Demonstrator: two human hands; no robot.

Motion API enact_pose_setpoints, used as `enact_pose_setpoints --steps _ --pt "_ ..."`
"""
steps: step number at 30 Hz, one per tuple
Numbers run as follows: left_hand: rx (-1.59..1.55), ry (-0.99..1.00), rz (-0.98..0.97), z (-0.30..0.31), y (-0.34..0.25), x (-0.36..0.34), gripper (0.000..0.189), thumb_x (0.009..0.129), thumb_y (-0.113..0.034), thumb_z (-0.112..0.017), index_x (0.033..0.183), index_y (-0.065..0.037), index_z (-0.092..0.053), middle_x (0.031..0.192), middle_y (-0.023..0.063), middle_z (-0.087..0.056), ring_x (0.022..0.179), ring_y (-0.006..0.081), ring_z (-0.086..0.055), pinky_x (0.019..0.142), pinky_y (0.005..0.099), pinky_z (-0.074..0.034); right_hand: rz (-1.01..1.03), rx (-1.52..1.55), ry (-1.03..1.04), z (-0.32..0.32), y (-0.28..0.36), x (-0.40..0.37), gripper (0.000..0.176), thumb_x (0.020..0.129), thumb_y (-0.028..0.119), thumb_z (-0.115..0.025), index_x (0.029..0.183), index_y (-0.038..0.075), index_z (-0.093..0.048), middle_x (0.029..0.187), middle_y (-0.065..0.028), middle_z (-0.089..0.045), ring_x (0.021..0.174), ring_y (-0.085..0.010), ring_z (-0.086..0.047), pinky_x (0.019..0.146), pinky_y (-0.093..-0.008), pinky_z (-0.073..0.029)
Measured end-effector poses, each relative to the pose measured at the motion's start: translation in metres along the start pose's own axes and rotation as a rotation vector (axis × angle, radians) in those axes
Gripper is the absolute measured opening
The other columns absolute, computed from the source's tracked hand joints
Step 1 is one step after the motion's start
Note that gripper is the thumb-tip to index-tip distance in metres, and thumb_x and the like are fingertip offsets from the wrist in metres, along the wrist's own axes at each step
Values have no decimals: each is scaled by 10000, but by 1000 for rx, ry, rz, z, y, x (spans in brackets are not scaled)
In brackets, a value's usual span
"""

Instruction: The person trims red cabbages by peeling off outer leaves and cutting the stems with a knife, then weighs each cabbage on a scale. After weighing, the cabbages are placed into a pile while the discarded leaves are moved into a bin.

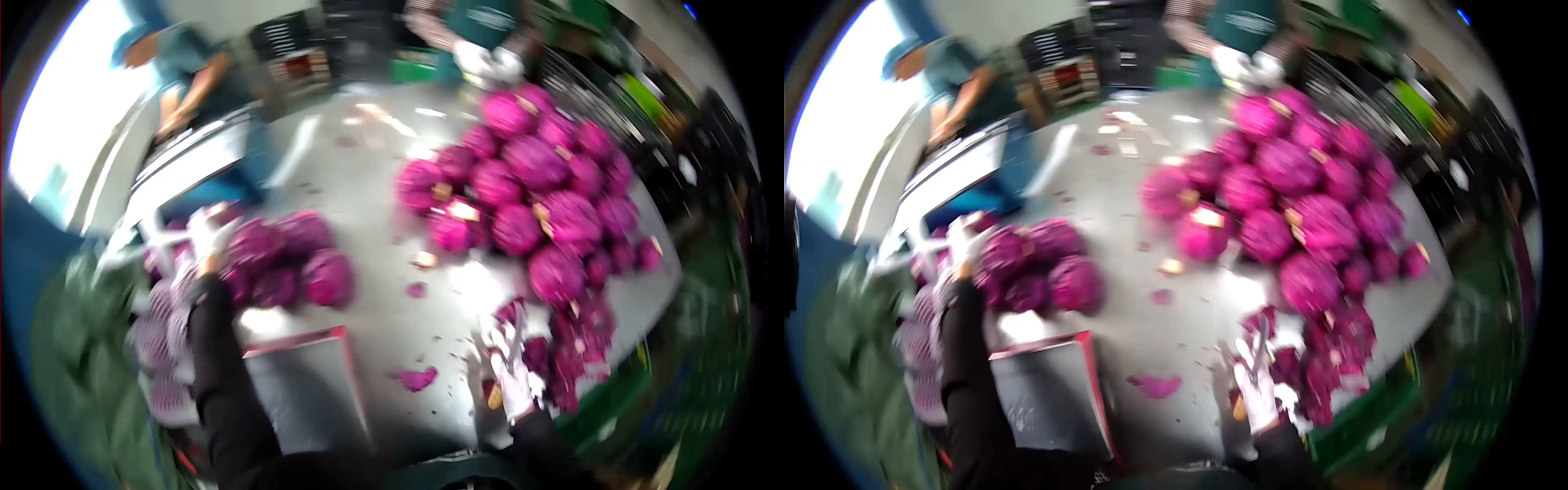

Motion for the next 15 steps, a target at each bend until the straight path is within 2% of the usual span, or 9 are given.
enact_pose_setpoints --steps 2,4,5,6,9,10,11,14,15 --pt "-281 56 -158 -20 4 14 496 714 -398 -865 1029 -33 -747 1003 161 -723 924 280 -703 893 369 -538 -26 135 -143 32 -17 -4 515 998 110 -573 1481 16 -420 1447 -110 -501 1300 -197 -490 1055 -299 -407" --pt "-76 227 48 -58 48 31 679 789 -446 -802 1342 -94 -625 1289 201 -622 1140 313 -613 971 402 -486 -26 181 -255 65 -23 -9 519 1002 133 -579 1485 27 -424 1394 -79 -523 1243 -161 -508 1036 -276 -405" --pt "-388 507 230 -84 63 25 793 818 -481 -775 1462 -102 -509 1399 179 -546 1207 293 -552 1018 408 -447 -17 182 -302 81 -22 -11 509 1000 156 -595 1473 37 -453 1346 -49 -545 1203 -128 -516 1017 -257 -408" --pt "-430 454 361 -101 103 35 812 833 -510 -761 1470 -84 -494 1401 152 -546 1187 263 -551 1032 403 -432 -9 183 -349 97 -20 -15 499 998 180 -612 1461 46 -482 1299 -20 -568 1162 -96 -525 998 -238 -412" --pt "-506 567 209 -131 136 61 885 844 -556 -738 1464 9 -456 1441 172 -517 1262 275 -514 1058 412 -414 -3 333 -505 158 -56 -21 556 997 237 -639 1504 106 -451 1355 35 -571 1183 -73 -513 1034 -231 -370" --pt "-630 533 376 -135 150 64 907 849 -570 -726 1459 39 -444 1452 180 -508 1290 286 -501 1072 411 -404 -24 271 -518 174 -40 -33 552 999 227 -633 1503 98 -449 1389 26 -557 1248 -83 -502 1086 -248 -346" --pt "-316 265 432 -100 153 72 947 853 -596 -705 1454 76 -417 1482 203 -475 1344 318 -469 1110 408 -374 33 348 -539 196 -39 -34 552 1002 241 -628 1506 104 -447 1404 15 -550 1245 -88 -506 1096 -253 -341" --pt "-68 -38 37 -23 80 105 990 839 -619 -699 1487 51 -369 1479 265 -450 1360 353 -459 1131 406 -356 -77 265 -815 308 -82 -56 473 1013 274 -612 1448 111 -525 1309 36 -578 1160 -67 -516 1050 -247 -366" --pt "26 -121 105 2 39 99 937 846 -598 -704 1487 12 -394 1453 273 -473 1343 360 -476 1121 395 -363 -155 232 -958 338 -90 -69 453 1008 310 -608 1401 88 -565 1257 34 -597 1103 -83 -545 977 -240 -416"
Point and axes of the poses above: each hand's wrist, its own x-axis towards the middle knuckle, its own z-axis out of the back of the hand, y = z × x, the point moved 10 cm from there along x, towards the middle knuckle
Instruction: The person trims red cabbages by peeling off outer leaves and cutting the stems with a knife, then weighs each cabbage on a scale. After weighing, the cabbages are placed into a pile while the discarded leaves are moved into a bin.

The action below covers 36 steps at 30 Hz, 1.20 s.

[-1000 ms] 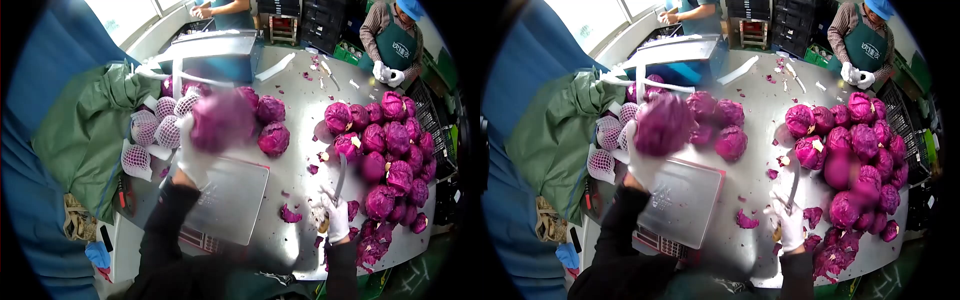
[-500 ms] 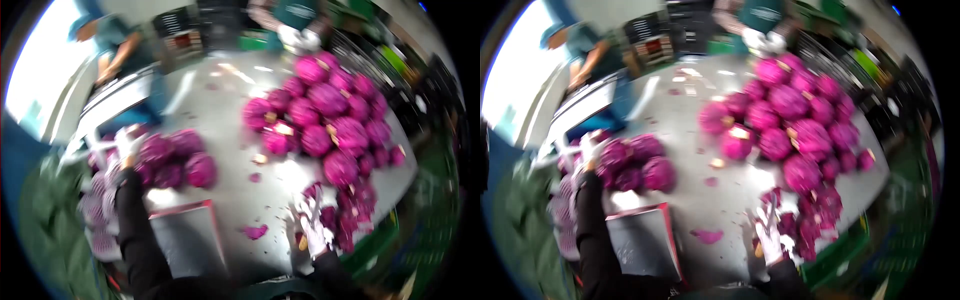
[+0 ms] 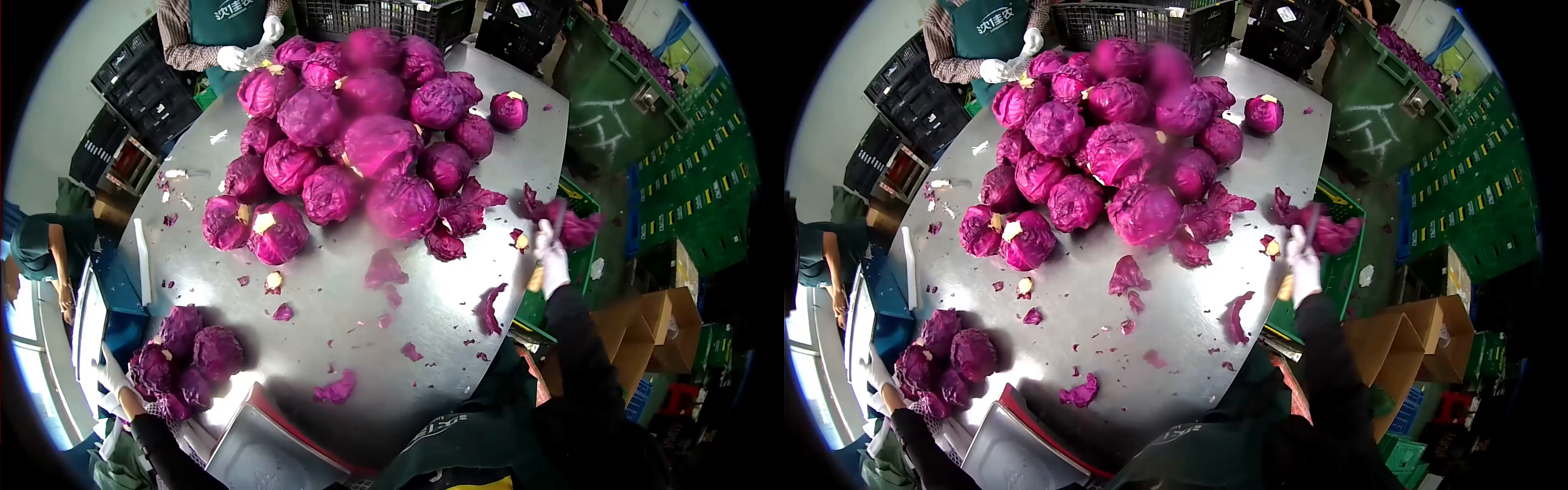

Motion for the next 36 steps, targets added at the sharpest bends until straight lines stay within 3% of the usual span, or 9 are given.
enact_pose_setpoints --steps 4,9,10,14,21,26,29,32,36 --pt "-574 336 -269 77 -276 -177 720 948 -307 -686 1519 -41 -337 1492 168 -424 1376 261 -428 1137 373 -323 559 -295 -108 5 52 -10 359 1032 108 -505 1382 36 -545 1262 -63 -624 1139 -129 -571 992 -260 -432" --pt "-904 857 -799 100 -526 -420 870 775 -176 -804 1507 -48 -351 1477 184 -432 1390 317 -398 1140 438 -342 -110 235 577 -132 -17 -117 387 1039 257 -556 1360 42 -552 1323 -55 -578 1149 -124 -557 988 -283 -453" --pt "-739 642 -1192 99 -563 -451 983 727 -273 -851 1523 -50 -320 1495 219 -392 1406 380 -361 1163 469 -301 -243 317 745 -155 -34 -144 385 1037 256 -560 1357 42 -561 1349 -35 -565 1167 -114 -544 1004 -283 -442" --pt "-571 664 -1312 75 -665 -527 1096 650 -318 -909 1547 -140 -304 1514 304 -325 1445 441 -278 1184 476 -291 -77 129 955 -159 -4 -174 385 1027 213 -568 1376 52 -556 1426 -44 -524 1330 -148 -459 1118 -319 -332" --pt "-501 935 -1351 28 -701 -537 1044 567 -271 -951 1446 -11 -452 1414 231 -468 1325 362 -473 1129 398 -394 -13 229 396 -44 0 -40 393 1023 147 -573 1395 27 -538 1346 -48 -590 1191 -128 -565 1011 -258 -423" --pt "-1111 1288 -603 14 -665 -491 806 818 -168 -835 1471 24 -404 1298 154 -610 1123 203 -628 980 321 -506 -32 232 462 -73 6 -71 346 1021 178 -588 1319 3 -572 1313 -72 -609 1167 -160 -591 1036 -303 -456" --pt "-1475 1495 -233 31 -627 -484 584 916 -213 -742 1395 -9 -477 1263 87 -618 1137 208 -619 992 376 -506 -48 259 548 -99 23 -93 352 1016 137 -577 1349 24 -563 1289 -66 -624 1009 -116 -649 756 -207 -519" --pt "-1580 1686 111 57 -565 -520 557 1019 -379 -541 1451 -62 -390 1434 157 -495 1297 360 -516 1042 611 -443 -36 285 668 -140 70 -120 416 1007 117 -580 1413 45 -519 1248 -53 -654 847 -56 -651 525 -137 -412" --pt "-1515 1871 442 112 -487 -607 781 990 -622 -414 1541 -89 -268 1525 234 -388 1383 459 -404 1068 728 -348 -92 336 831 -176 100 -168 654 907 92 -736 1484 36 -436 1222 -23 -612 813 -30 -562 703 -187 -478"
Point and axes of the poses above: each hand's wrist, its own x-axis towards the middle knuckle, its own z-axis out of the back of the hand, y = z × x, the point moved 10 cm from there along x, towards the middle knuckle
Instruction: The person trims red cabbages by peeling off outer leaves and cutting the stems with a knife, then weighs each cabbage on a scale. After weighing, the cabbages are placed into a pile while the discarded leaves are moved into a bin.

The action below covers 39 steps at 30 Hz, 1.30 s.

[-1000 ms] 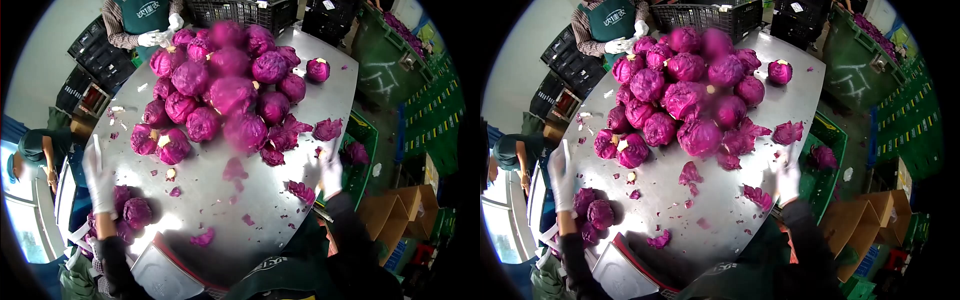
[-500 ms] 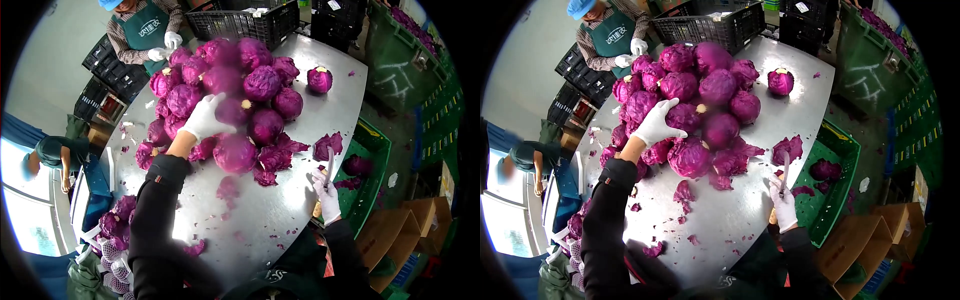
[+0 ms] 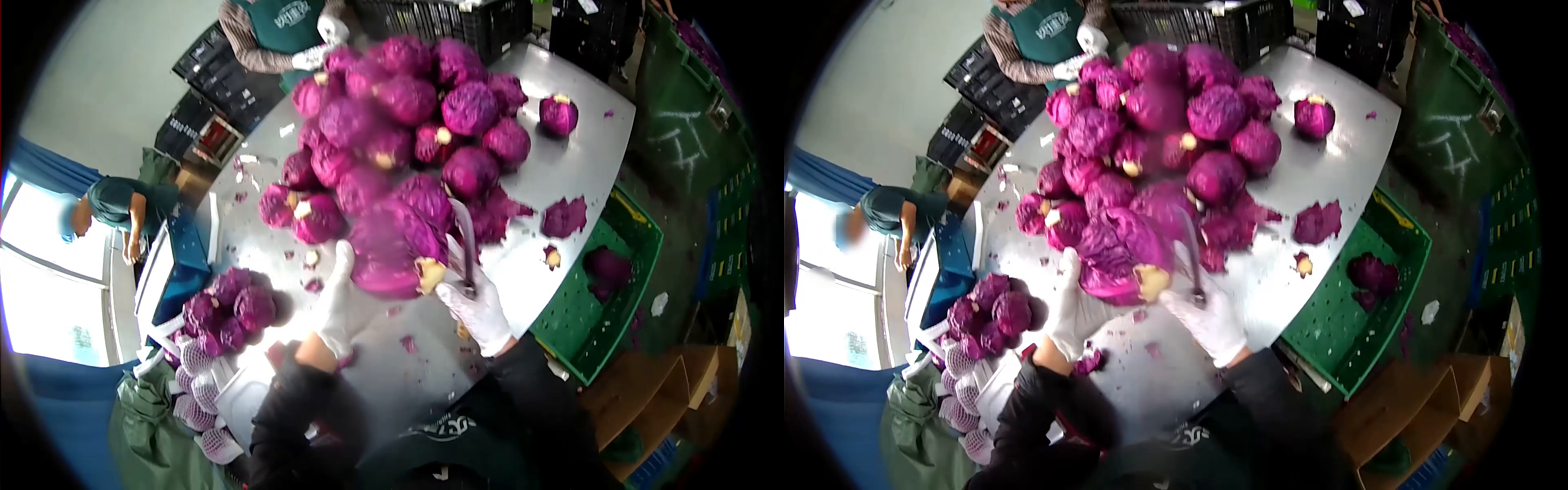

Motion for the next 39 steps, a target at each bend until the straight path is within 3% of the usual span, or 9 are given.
enact_pose_setpoints --steps 5,10,15,16,18,24,26,30,39 --pt "-176 -131 155 41 80 -81 731 972 -525 -563 1520 -104 -324 1519 173 -424 1369 390 -452 1056 669 -405 -252 35 75 -2 -57 -43 700 914 368 -746 1462 36 -464 976 12 -631 689 -23 -492 594 -179 -398" --pt "139 -494 -25 102 96 -132 584 948 -266 -693 1430 -92 -413 1360 101 -553 1234 273 -558 986 500 -489 -476 151 113 -8 -147 -84 547 968 600 -548 994 57 -615 691 -12 -573 560 -71 -470 508 -219 -341" --pt "24 -629 -13 120 127 -156 553 943 -126 -681 1393 -68 -365 1315 96 -538 1188 237 -558 959 387 -496 -541 -177 172 -8 -164 -94 498 1004 496 -545 1131 19 -617 849 -37 -624 732 -106 -575 608 -265 -457" --pt "105 -717 -122 120 122 -163 684 912 -168 -734 1462 -129 -330 1429 93 -471 1289 266 -511 1022 553 -468 -538 -291 169 -2 -167 -95 485 1018 460 -532 1145 -1 -614 861 -70 -639 747 -135 -595 628 -282 -470" --pt "314 -585 -158 114 120 -154 736 890 -116 -749 1466 -115 -289 1471 104 -394 1316 275 -470 1034 526 -465 -407 -513 103 5 -146 -88 384 1045 293 -508 1173 -56 -603 936 -193 -672 842 -262 -649 753 -340 -498" --pt "1466 -447 -295 93 88 -140 1028 661 -158 -911 1439 -45 -248 1411 199 -326 1335 300 -365 1132 434 -336 56 -685 -22 17 -100 -99 235 999 138 -558 1162 -22 -615 962 -192 -676 918 -283 -653 844 -331 -488" --pt "1093 -413 -205 93 99 -133 982 674 -105 -902 1428 -39 -276 1402 171 -324 1329 273 -379 1130 408 -348 295 -739 -60 19 -79 -112 235 964 126 -605 1172 17 -604 919 -176 -674 883 -302 -673 816 -349 -520" --pt "808 -344 -80 77 109 -124 984 716 -19 -842 1492 -70 -240 1414 155 -389 1316 255 -432 1106 392 -396 141 -905 -30 17 -64 -130 246 961 190 -610 1189 108 -572 887 -169 -667 751 -400 -661 672 -460 -556" --pt "694 -340 6 87 116 -122 851 762 22 -796 1444 -72 -295 1382 127 -454 1300 235 -460 1088 372 -421 -120 -1188 196 10 -91 -145 160 978 204 -557 1031 57 -528 844 -175 -669 704 -396 -662 623 -476 -551"
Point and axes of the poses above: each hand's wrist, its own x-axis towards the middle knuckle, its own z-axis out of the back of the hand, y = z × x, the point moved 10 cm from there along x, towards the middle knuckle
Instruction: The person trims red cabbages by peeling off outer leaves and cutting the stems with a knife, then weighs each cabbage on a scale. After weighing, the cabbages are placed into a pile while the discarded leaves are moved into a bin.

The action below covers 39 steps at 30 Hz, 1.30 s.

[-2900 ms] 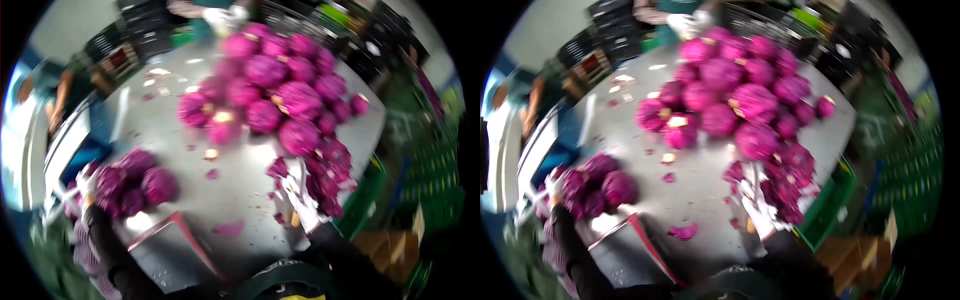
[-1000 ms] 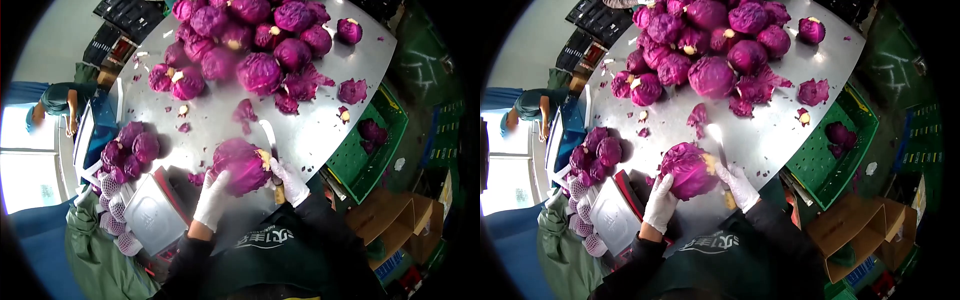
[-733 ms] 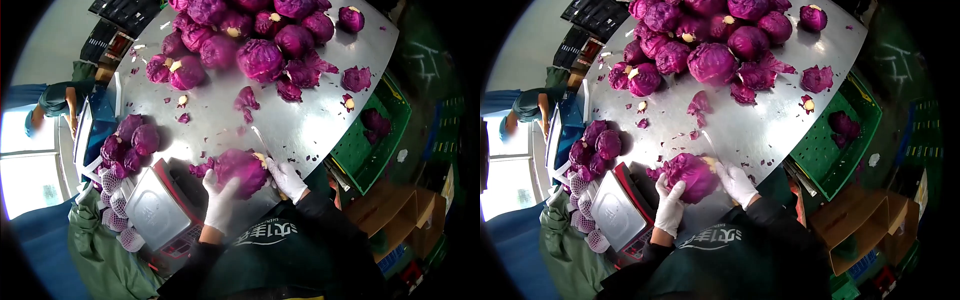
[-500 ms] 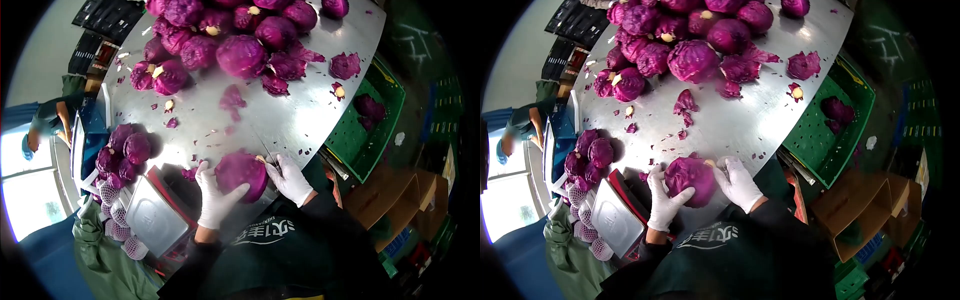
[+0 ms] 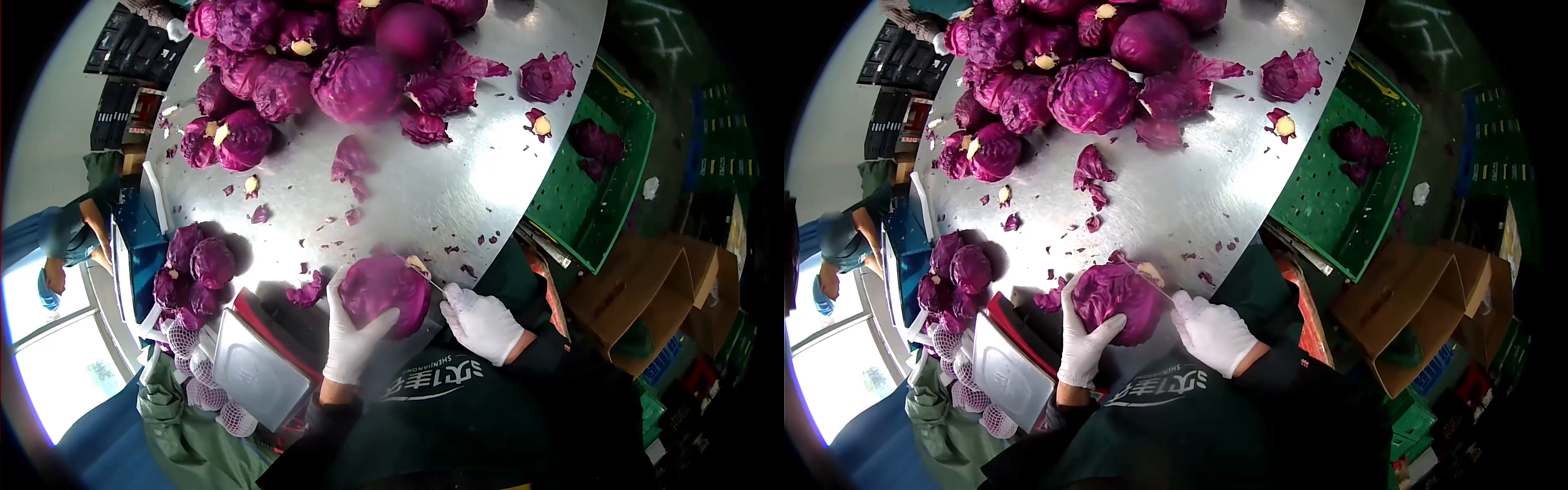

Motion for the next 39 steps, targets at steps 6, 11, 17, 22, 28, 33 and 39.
enact_pose_setpoints --steps 6,11,17,22,28,33,39 --pt "-20 7 39 1 -2 1 840 763 9 -799 1441 -68 -309 1385 130 -458 1302 239 -458 1099 385 -405 -106 -154 97 -23 -14 38 153 919 113 -515 1047 36 -482 806 -208 -668 679 -386 -683 585 -473 -551" --pt "-304 23 43 19 19 -9 864 754 93 -732 1476 -91 -295 1443 120 -422 1369 261 -410 1138 401 -371 8 -62 20 -34 -21 47 245 1007 213 -497 1162 29 -540 875 -132 -709 672 -313 -702 571 -411 -538" --pt "-509 161 -4 19 26 -8 1083 675 135 -721 1579 -125 -184 1556 81 -315 1438 257 -344 1177 412 -310 -294 922 185 -40 -21 44 420 1039 313 -529 1387 78 -555 942 -37 -680 670 -103 -625 574 -226 -465" --pt "-101 187 -229 4 -5 3 1210 661 4 -826 1599 -90 -67 1610 122 -176 1466 258 -269 1177 412 -290 280 527 -263 25 12 54 370 967 163 -632 1329 90 -618 1233 -111 -646 1008 -231 -674 899 -322 -519" --pt "744 -113 -517 6 -31 -3 1228 599 -322 -950 1545 -29 -224 1535 244 -230 1393 380 -318 1120 485 -349 361 357 -249 28 47 57 366 944 172 -654 1309 166 -637 1211 -121 -662 1143 -280 -633 967 -354 -506" --pt "-288 36 -253 37 -2 9 986 759 90 -771 1568 -103 -242 1500 96 -402 1337 240 -465 1105 392 -419 -67 1018 8 -1 10 76 365 1024 208 -576 1378 119 -581 1188 -16 -660 812 -22 -567 569 -168 -427" --pt "-960 76 78 39 42 14 759 849 -263 -754 1504 -128 -394 1505 132 -447 1381 332 -433 1167 533 -342 -27 1241 93 4 34 78 390 1044 245 -533 1392 68 -543 1191 -76 -688 807 -63 -650 538 -161 -440"
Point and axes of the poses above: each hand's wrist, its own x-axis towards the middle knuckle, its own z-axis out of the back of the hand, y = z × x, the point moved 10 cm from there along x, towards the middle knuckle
